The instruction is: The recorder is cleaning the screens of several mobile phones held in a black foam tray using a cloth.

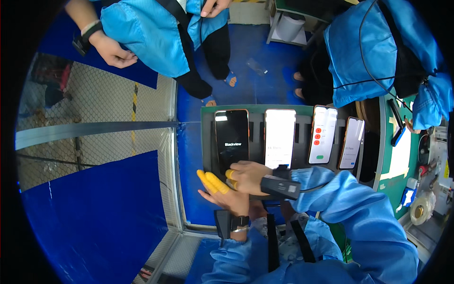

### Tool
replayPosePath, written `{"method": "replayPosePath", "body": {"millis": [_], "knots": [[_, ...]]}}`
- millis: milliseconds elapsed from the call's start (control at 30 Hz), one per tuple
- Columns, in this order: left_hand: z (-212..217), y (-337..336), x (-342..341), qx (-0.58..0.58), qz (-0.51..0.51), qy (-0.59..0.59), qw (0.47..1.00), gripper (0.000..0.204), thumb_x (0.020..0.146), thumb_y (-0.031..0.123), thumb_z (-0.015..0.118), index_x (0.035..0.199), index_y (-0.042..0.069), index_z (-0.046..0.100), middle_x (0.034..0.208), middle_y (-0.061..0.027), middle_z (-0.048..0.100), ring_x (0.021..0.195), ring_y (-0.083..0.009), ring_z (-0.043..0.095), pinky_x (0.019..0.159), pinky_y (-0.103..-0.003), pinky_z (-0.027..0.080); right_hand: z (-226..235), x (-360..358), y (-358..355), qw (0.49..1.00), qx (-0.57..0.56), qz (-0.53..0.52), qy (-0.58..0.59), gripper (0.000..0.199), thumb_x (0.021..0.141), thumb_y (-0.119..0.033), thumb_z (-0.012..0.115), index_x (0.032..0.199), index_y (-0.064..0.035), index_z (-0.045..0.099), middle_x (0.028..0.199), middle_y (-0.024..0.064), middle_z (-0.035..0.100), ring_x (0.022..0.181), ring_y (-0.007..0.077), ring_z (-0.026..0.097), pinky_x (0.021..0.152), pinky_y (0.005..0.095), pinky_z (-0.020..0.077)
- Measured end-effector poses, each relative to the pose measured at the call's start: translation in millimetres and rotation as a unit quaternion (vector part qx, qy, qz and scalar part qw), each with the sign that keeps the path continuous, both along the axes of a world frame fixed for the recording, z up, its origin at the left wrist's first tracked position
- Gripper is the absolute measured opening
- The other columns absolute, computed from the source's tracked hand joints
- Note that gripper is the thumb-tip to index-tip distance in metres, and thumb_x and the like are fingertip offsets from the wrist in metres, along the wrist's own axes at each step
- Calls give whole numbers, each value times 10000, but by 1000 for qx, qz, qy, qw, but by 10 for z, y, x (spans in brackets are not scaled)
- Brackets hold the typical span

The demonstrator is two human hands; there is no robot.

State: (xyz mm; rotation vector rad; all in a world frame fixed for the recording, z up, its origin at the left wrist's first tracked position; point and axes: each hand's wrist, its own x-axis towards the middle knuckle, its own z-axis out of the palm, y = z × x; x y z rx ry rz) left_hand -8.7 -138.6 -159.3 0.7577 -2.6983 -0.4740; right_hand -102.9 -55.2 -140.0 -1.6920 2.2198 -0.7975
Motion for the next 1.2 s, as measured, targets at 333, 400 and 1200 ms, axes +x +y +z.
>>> {"method": "replayPosePath", "body": {"millis": [333,400,1200], "knots": [[202,-32,-45,-6,-31,-123,992,858,553,365,798,1256,12,455,1402,-204,287,1330,-358,200,1027,-592,73,340,-866,-79,991,23,-116,62,92,618,-107,656,700,-68,668,869,63,562,856,232,571,683,329,510],[266,17,-83,1,-32,-126,991,843,553,360,801,1243,7,470,1400,-211,285,1331,-358,194,1028,-592,72,250,-1287,-178,995,21,-95,29,124,630,-98,657,742,-49,678,875,62,565,860,228,565,718,307,496],[196,53,-100,-21,-38,-102,994,843,547,331,806,1258,34,463,1407,-209,282,1319,-369,230,1019,-599,99,-68,-272,-40,947,-121,-296,9,279,496,-124,632,731,28,625,790,95,550,850,263,555,646,349,514]]}}
